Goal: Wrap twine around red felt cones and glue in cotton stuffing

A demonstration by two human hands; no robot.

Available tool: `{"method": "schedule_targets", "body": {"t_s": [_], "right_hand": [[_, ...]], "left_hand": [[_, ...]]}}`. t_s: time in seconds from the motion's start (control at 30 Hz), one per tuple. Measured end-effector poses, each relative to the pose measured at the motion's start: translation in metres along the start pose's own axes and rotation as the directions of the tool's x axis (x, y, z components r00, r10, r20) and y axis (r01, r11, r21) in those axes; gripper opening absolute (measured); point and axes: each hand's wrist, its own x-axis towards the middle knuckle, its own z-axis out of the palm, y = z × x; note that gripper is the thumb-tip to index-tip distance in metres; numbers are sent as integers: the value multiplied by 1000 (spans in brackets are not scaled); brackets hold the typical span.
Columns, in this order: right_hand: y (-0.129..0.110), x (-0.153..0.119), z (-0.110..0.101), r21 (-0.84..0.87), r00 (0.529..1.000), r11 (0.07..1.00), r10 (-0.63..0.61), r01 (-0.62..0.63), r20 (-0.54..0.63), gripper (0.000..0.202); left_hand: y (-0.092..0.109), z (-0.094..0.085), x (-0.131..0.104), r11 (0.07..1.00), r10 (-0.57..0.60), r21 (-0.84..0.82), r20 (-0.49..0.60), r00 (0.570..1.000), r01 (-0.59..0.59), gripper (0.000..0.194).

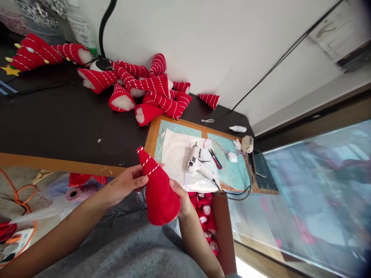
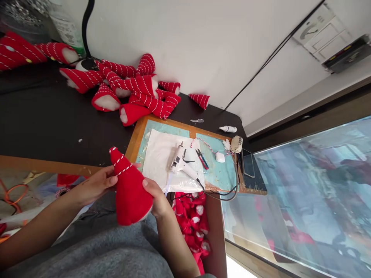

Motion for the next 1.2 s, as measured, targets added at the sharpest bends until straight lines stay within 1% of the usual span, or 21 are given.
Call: {"method": "schedule_targets", "body": {"t_s": [0.07,0.13,0.2,0.23,0.3,0.33,0.37,0.4,0.47,0.53,0.6,0.63,0.67,0.7,0.77,0.83,0.9,0.97,1.03,1.1,1.2], "right_hand": [[0,-2,-1,-116,999,992,-50,48,-17,60],[-2,-7,-1,-240,982,958,-175,155,-67,56],[-6,-16,1,-368,954,898,-289,240,-82,57],[-8,-20,2,-437,946,862,-317,256,-71,62],[-11,-25,5,-572,942,783,-333,244,-53,72],[-11,-26,6,-606,943,762,-327,228,-55,74],[-11,-25,6,-610,943,761,-325,221,-64,71],[-10,-23,6,-582,944,782,-321,224,-69,66],[-7,-17,4,-432,958,872,-280,230,-55,55],[-2,-10,3,-243,980,953,-197,184,-31,56],[1,-5,2,-120,994,987,-106,103,-15,61],[1,-4,2,-97,997,992,-77,75,-18,63],[1,-4,3,-107,996,992,-78,74,-33,64],[0,-5,4,-146,992,984,-110,100,-62,63],[-5,-9,5,-280,968,942,-224,185,-115,63],[-10,-13,6,-407,946,883,-303,236,-110,67],[-13,-14,5,-431,959,877,-272,211,-83,67],[-15,-12,3,-330,979,932,-187,151,-82,59],[-15,-8,0,-159,992,984,-96,83,-79,55],[-12,-4,-3,-18,998,1000,-15,14,-55,56],[-6,0,-4,53,997,996,73,-72,-34,60]], "left_hand": [[-1,1,3,1000,-11,4,-38,999,12,72],[-1,2,4,1000,8,12,-103,995,-7,70],[1,3,4,998,53,27,-151,987,-49,63],[3,4,4,997,76,39,-160,984,-70,59],[6,5,4,993,110,61,-157,981,-102,53],[7,6,4,992,120,65,-153,981,-112,52],[7,5,4,991,124,67,-150,981,-115,53],[7,5,4,992,116,68,-144,983,-107,55],[4,3,4,996,69,65,-111,991,-62,60],[1,0,3,999,8,53,-55,998,-6,66],[-1,-1,2,999,-27,29,-17,999,27,68],[-3,-2,2,999,-34,17,-18,999,34,68],[-4,-2,2,999,-36,9,-33,999,36,67],[-4,-2,2,999,-35,7,-60,998,35,67],[-4,-2,2,1000,-14,24,-135,991,17,63],[-3,-3,2,999,17,49,-184,983,-8,61],[-1,-4,2,998,15,61,-177,984,-4,62],[0,-6,0,998,-10,57,-130,991,17,67],[0,-7,-1,998,-21,54,-89,996,25,72],[-1,-7,-2,999,-20,31,-23,1000,21,77],[-5,-6,-1,999,-6,-32,106,994,9,85]]}}
